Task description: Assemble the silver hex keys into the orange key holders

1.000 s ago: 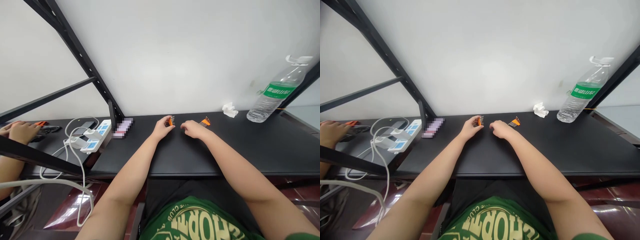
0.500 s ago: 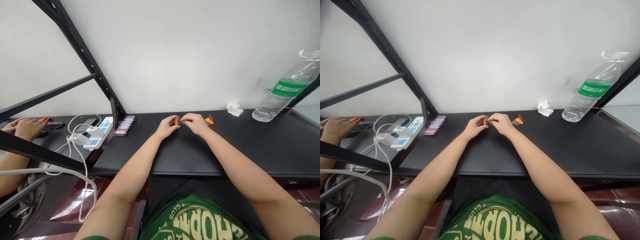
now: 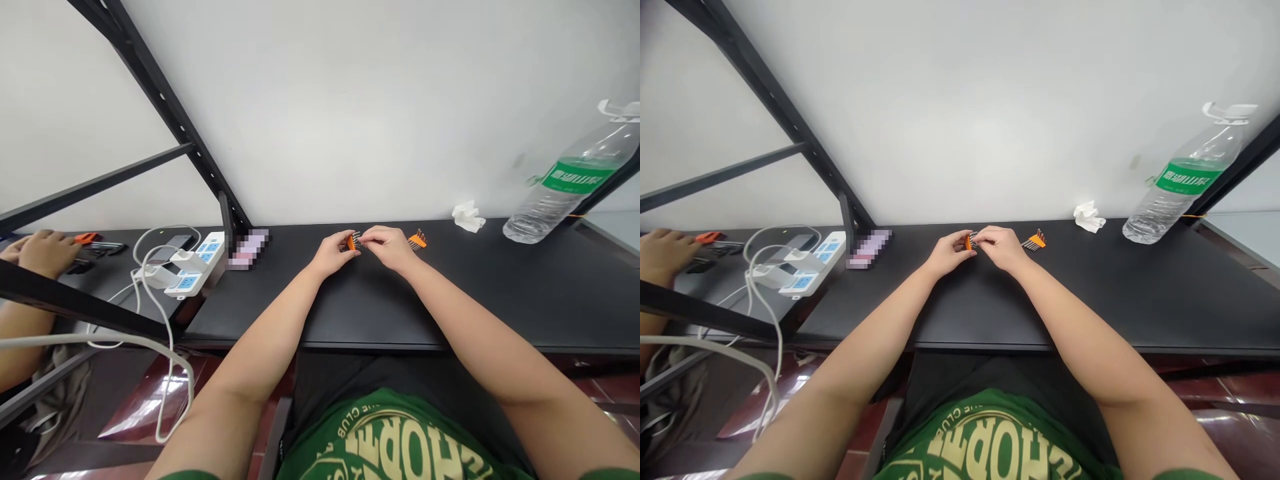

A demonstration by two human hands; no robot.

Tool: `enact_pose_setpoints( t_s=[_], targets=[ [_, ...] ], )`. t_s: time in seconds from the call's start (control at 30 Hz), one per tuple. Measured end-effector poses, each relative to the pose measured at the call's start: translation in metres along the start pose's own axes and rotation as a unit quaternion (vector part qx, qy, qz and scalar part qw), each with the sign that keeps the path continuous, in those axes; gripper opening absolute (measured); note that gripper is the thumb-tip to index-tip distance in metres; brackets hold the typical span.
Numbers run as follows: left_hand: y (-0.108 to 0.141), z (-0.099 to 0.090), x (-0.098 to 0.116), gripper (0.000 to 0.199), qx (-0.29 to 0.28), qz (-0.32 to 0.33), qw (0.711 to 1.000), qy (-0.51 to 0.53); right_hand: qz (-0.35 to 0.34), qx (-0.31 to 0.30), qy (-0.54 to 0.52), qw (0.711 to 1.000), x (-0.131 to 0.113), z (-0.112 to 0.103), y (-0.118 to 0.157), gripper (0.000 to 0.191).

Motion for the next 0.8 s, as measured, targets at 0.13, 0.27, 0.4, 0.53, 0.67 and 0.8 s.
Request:
enact_pose_setpoints(
  t_s=[0.13, 0.27, 0.4, 0.53, 0.67, 0.8],
  targets=[
    [0.001, 0.002, 0.002, 0.063, -0.01, -0.003, 1.0, 0.009, -0.007, 0.005, 0.005, 1.0, -0.002, -0.002, 0.0, 0.02],
    [0.004, 0.007, 0.007, 0.063, -0.034, 0.012, 0.999, -0.003, 0.009, -0.005, -0.008, 1.0, 0.001, 0.001, 0.0, 0.019],
    [0.004, 0.008, 0.003, 0.068, -0.036, -0.018, 0.998, 0.038, 0.04, -0.016, -0.037, 0.998, 0.004, 0.004, 0.002, 0.019],
    [0.004, 0.007, 0.0, 0.068, -0.034, -0.039, 0.997, 0.058, 0.048, -0.016, -0.044, 0.998, 0.006, 0.004, 0.002, 0.018],
    [0.004, 0.007, 0.0, 0.067, -0.034, -0.031, 0.998, 0.037, 0.015, -0.036, -0.03, 0.999, 0.004, 0.007, 0.002, 0.021],
    [0.004, 0.005, 0.001, 0.069, -0.035, -0.024, 0.998, 0.036, 0.044, -0.063, -0.045, 0.996, 0.015, 0.014, 0.005, 0.022]
  ],
)
Point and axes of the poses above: each hand's wrist, its own y-axis away from the middle knuckle, its own z-axis out of the palm, x = y × z, the point moved 10 cm from there along -y, towards the middle knuckle, and after that the axes turned 10 degrees about x, right-handed, at the moved point
